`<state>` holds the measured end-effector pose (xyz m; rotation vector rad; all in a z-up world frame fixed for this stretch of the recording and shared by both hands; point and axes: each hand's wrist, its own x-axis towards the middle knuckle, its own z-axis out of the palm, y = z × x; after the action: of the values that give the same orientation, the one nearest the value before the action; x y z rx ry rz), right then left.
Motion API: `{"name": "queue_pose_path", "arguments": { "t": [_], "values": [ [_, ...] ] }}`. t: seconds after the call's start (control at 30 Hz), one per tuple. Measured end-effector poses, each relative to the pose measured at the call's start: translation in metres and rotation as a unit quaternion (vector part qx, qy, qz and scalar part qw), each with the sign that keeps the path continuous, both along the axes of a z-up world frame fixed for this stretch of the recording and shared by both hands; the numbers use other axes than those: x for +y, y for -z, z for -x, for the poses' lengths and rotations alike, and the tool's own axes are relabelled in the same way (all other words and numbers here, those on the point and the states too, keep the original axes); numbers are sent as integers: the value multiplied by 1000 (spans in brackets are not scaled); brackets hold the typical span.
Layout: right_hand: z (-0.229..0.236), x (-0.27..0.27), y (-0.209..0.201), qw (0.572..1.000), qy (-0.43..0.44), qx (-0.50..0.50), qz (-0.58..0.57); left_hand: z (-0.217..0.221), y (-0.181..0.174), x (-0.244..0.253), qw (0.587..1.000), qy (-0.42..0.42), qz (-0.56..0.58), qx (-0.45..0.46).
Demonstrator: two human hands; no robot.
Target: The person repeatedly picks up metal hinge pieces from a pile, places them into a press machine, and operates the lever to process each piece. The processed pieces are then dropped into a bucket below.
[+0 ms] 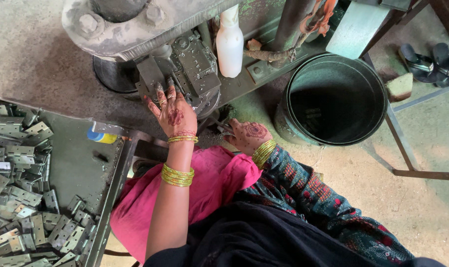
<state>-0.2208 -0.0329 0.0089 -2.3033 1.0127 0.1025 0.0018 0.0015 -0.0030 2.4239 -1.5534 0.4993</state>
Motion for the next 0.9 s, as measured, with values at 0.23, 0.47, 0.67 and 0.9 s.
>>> {"name": "queue_pose_path", "arguments": {
  "t": [0.23,0.47,0.67,0.9],
  "values": [
    [2,0,2,999,-17,-15,38,-2,4,-3,1000,-14,-21,3],
    [1,-1,-13,1000,-11,-14,12,2,7,-17,998,-35,58,-14],
    [9,-8,24,999,-1,-38,27,0,-2,-25,999,-53,-10,3],
    [28,11,129,990,62,-117,43,-2,-9,-21,999,-38,19,20]
  ]
}}
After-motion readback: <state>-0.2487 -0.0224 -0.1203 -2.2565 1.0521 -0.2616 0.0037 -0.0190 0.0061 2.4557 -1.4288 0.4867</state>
